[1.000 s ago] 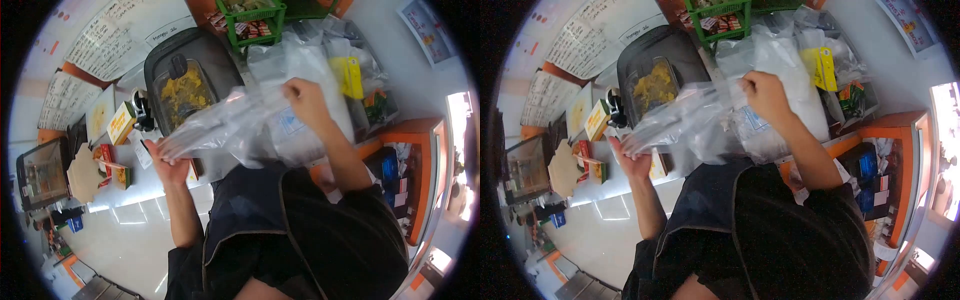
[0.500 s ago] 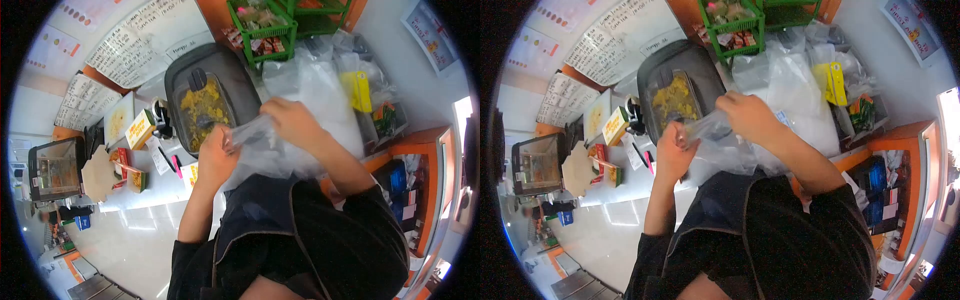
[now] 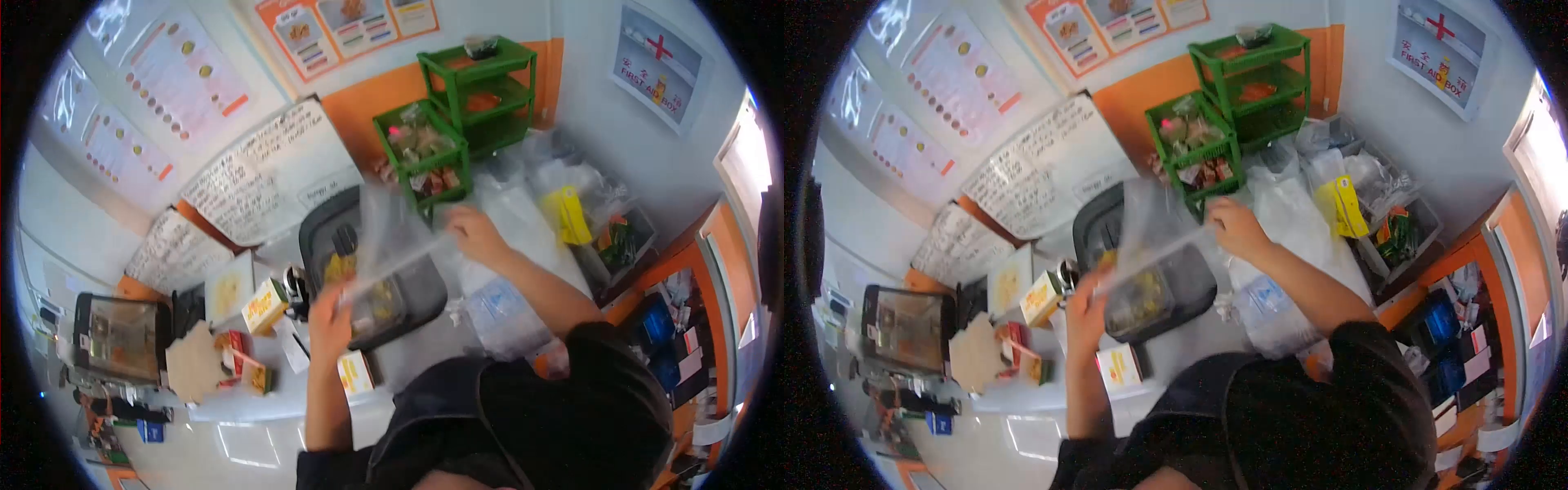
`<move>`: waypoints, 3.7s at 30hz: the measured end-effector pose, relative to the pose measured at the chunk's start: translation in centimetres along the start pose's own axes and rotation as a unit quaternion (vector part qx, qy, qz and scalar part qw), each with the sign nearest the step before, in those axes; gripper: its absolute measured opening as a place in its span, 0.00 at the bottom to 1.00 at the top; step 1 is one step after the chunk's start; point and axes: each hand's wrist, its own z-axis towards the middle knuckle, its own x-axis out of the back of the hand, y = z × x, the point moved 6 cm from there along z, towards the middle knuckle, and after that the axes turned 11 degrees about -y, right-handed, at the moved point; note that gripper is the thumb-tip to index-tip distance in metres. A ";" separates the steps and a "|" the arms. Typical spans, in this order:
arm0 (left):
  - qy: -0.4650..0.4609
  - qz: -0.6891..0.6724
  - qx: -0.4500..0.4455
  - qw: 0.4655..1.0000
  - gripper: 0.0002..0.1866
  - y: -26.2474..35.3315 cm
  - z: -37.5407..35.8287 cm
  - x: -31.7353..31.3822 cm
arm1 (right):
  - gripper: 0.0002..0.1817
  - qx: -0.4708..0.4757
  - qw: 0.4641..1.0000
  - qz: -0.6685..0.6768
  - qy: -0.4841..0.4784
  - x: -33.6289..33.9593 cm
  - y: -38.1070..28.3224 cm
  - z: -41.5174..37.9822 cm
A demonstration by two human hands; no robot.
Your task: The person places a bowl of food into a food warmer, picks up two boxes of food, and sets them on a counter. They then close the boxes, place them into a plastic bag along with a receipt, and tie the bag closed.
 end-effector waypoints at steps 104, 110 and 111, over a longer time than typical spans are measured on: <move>-0.008 -0.138 0.277 0.951 0.33 -14.2 -18.5 -5.9 | 0.29 0.096 0.837 -0.012 -0.538 -21.9 -15.3 -10.9; -0.041 -0.167 0.235 0.957 0.35 -15.7 -18.8 -5.9 | 0.30 0.175 0.814 -0.020 -0.553 -21.2 -19.7 -8.4; -0.047 -0.211 0.240 0.946 0.38 -15.7 -18.9 -5.5 | 0.28 0.138 0.787 -0.060 -0.599 -19.8 -20.5 -7.4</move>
